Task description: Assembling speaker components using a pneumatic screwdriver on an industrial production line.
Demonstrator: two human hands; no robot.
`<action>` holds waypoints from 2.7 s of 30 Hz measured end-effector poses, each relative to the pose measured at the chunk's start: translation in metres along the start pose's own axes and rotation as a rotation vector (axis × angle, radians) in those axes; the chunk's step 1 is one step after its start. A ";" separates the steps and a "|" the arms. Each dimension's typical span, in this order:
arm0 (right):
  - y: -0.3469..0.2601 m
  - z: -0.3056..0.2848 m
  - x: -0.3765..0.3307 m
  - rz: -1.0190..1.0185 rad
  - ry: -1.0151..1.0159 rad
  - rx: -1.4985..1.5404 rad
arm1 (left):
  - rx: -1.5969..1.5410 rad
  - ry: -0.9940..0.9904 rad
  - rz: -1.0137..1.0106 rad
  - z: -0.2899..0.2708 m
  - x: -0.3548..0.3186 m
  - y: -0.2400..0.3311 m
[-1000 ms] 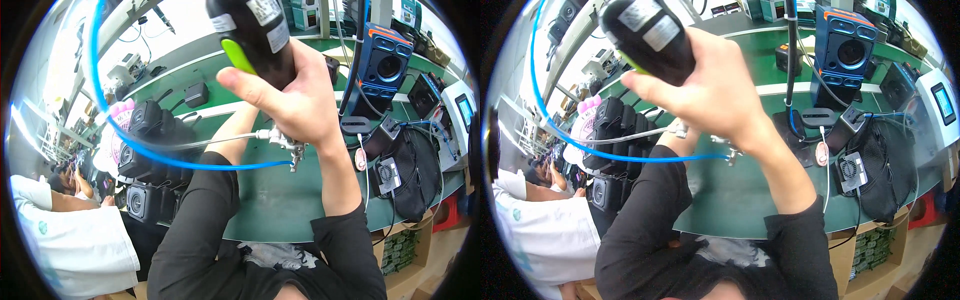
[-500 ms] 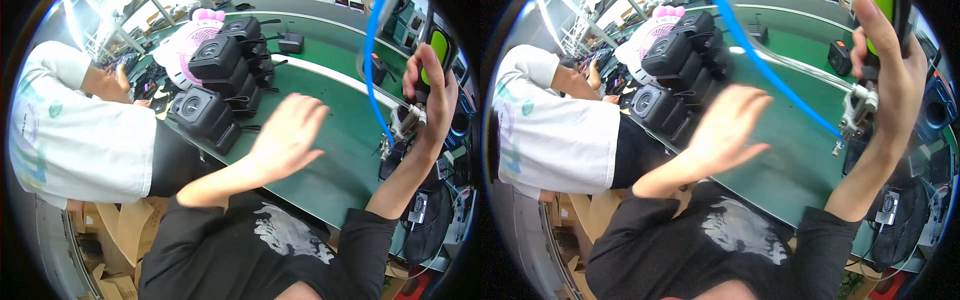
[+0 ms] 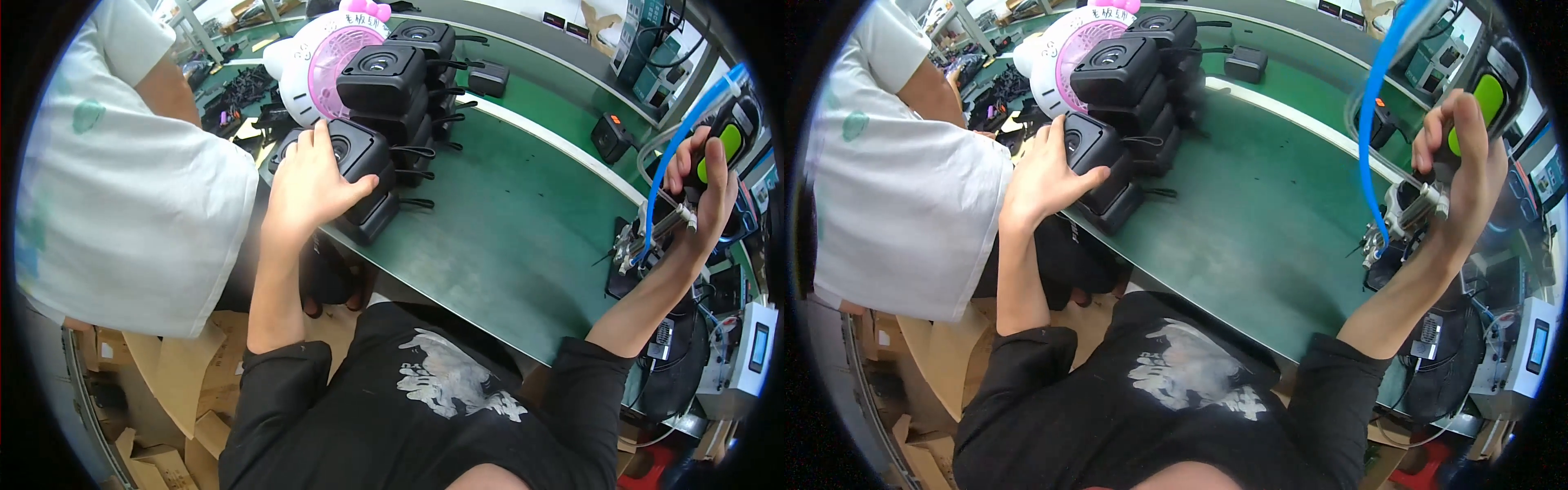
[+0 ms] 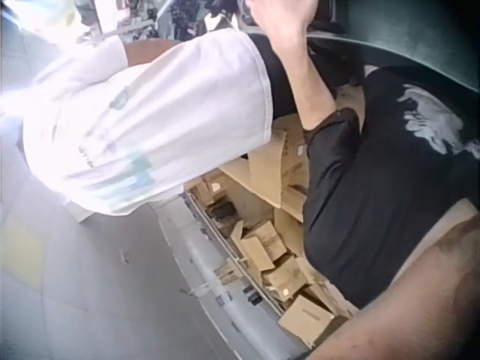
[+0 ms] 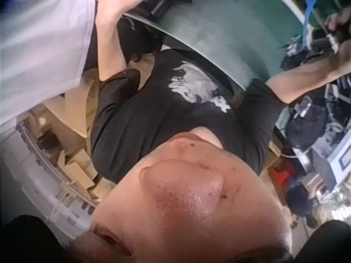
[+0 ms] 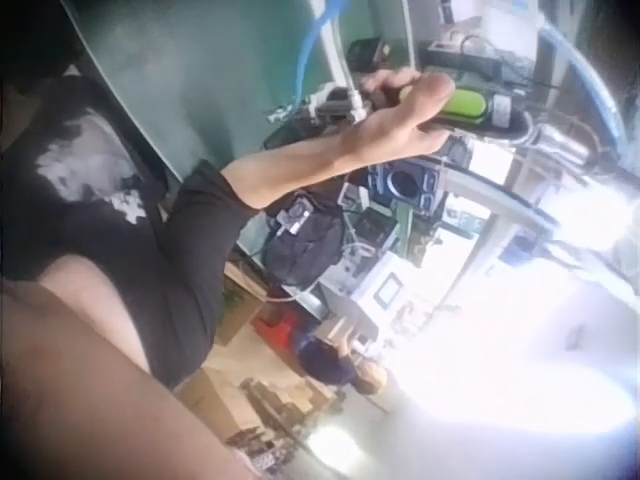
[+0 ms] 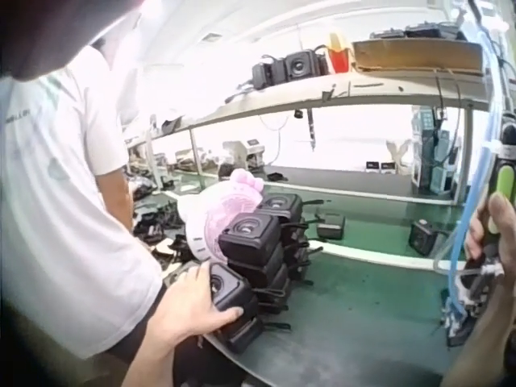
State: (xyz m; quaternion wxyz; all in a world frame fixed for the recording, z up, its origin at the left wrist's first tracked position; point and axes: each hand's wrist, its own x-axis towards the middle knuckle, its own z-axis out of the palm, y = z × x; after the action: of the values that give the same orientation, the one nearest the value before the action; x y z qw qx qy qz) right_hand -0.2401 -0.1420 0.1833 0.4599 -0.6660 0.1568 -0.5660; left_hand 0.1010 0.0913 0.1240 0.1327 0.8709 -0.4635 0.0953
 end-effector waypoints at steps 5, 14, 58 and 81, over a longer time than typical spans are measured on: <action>-0.011 0.012 -0.005 0.016 0.017 0.013 | -0.088 0.121 0.061 0.002 -0.004 -0.012; -0.019 -0.012 0.017 0.049 -0.247 0.094 | -0.421 -0.001 0.758 0.031 -0.025 0.079; -0.012 -0.003 0.032 -0.059 -0.488 0.428 | -0.771 -0.232 0.820 0.128 -0.001 0.143; -0.008 -0.035 0.039 -0.018 -0.487 0.456 | -0.655 -0.204 0.841 0.126 -0.010 0.144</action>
State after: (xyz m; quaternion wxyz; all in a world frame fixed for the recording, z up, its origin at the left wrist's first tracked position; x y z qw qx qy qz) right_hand -0.2617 -0.1815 0.2114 0.6160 -0.6629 -0.0941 -0.4149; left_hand -0.0189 -0.0179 0.0226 0.3019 0.5285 -0.7878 -0.0942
